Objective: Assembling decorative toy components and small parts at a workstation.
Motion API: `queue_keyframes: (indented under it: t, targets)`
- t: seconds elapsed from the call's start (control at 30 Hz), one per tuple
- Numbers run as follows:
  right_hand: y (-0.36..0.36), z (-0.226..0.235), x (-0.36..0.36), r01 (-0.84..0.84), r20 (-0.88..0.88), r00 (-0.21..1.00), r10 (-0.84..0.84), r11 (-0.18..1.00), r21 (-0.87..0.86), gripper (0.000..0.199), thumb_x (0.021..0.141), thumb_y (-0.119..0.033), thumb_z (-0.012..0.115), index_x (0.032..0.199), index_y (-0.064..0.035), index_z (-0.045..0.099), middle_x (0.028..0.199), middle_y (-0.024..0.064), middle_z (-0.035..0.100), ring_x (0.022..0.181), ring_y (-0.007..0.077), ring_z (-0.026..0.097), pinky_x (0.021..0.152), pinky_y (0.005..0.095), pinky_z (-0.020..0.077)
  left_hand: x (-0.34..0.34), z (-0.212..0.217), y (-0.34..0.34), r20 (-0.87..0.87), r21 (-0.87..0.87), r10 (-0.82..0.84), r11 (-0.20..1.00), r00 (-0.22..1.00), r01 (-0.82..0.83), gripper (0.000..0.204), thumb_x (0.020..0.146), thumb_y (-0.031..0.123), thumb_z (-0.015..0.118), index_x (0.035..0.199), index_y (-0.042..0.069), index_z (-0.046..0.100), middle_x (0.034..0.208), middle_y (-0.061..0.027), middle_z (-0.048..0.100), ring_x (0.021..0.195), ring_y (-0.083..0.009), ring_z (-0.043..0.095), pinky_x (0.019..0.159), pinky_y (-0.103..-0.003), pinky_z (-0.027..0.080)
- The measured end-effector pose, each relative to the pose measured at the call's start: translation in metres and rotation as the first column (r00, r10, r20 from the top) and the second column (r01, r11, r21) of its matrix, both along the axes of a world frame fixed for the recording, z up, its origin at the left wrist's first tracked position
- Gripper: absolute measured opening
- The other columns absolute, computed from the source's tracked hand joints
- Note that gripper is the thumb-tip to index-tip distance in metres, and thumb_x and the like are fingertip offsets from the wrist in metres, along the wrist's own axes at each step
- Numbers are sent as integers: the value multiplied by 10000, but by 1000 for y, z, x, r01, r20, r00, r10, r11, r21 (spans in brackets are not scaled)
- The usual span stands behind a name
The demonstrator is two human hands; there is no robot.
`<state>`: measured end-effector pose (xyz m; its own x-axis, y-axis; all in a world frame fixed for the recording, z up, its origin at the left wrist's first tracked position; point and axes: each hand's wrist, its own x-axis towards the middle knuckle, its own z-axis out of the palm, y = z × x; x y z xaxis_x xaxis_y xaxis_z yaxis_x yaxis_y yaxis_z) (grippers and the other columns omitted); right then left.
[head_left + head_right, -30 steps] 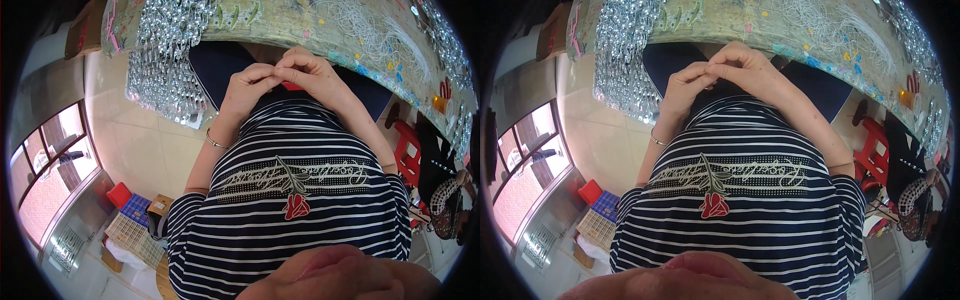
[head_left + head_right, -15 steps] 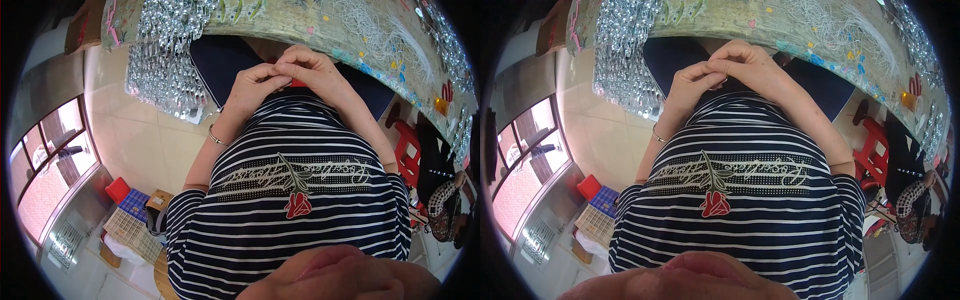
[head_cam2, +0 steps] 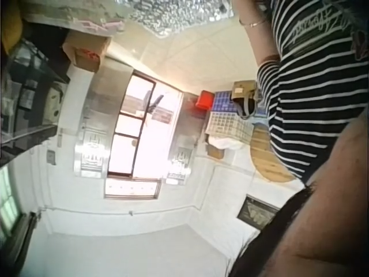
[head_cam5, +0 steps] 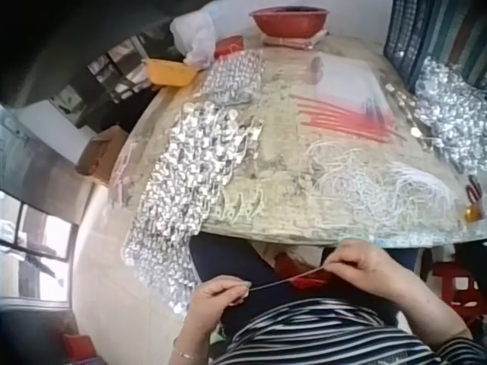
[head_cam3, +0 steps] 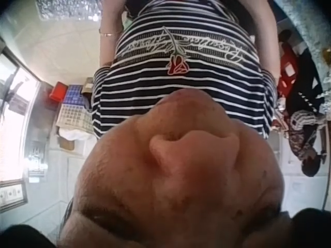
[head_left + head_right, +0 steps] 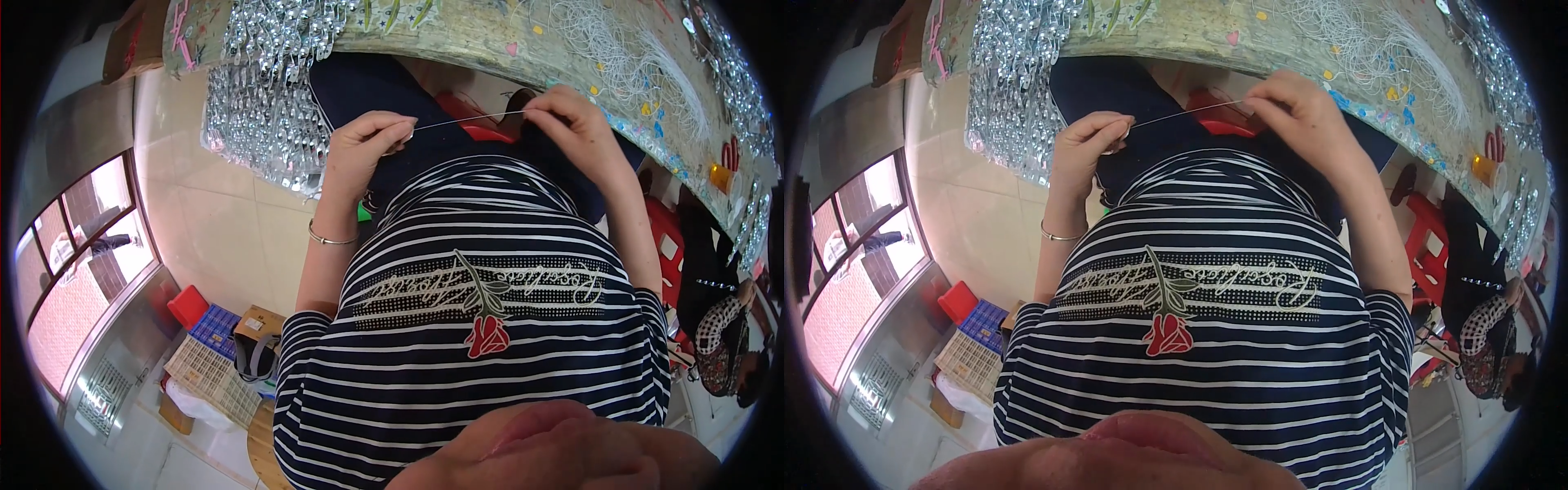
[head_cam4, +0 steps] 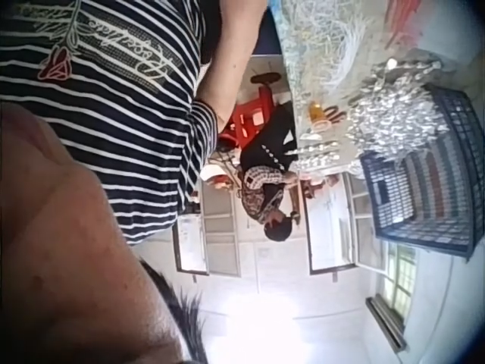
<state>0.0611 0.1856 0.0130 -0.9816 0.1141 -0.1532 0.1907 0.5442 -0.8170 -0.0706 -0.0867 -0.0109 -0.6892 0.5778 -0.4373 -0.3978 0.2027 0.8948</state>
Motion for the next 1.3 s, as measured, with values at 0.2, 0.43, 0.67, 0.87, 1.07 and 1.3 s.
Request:
queue_keyframes:
  t: [0.2,0.43,0.67,0.87,1.07,1.3]
  targets:
    - [10,13,7,168,-83,981,-173,983,-69,97,865,-72,585,902,13,614,842,42,580,810,131,544,749,236,411,8,-4,-5,-89,-40,-25,999,996,22,112,810,46,654,899,-11,691,856,-51,655,728,-74,567,637,-176,436]
    - [-20,22,-16,94,-167,979,-117,986,-139,106,871,-81,582,913,8,620,857,39,585,812,122,547,737,234,420,5,21,42,-389,-12,-131,990,912,137,113,814,46,640,901,8,701,937,-56,679,810,-72,601,661,-169,443]
    - [-30,26,-30,25,-220,974,-49,993,-112,100,852,-91,608,909,-16,643,872,26,597,803,112,548,710,230,418,11,33,68,-138,72,-203,974,969,214,142,827,82,633,944,24,691,865,-54,689,764,-76,624,608,-169,438]
    - [-26,17,-27,132,-143,976,-166,966,-222,92,863,-94,608,919,-28,637,863,-6,582,772,66,543,676,205,435,13,26,63,-67,83,-197,976,978,202,147,841,112,630,950,30,685,846,-54,686,755,-78,624,589,-168,431]
    - [-23,12,-28,223,-94,953,-287,880,-420,112,885,-117,591,942,-31,635,862,-23,569,740,53,536,655,200,440,14,23,63,-3,116,-186,976,982,185,148,844,79,622,957,-1,677,850,-81,681,758,-104,626,655,-189,473]
    - [-25,13,-33,239,-58,948,-312,823,-515,138,889,-139,589,954,-36,653,848,-28,585,760,43,527,668,199,432,15,21,63,13,122,-200,973,980,197,151,838,46,619,961,-25,669,858,-107,676,766,-127,627,723,-220,505]
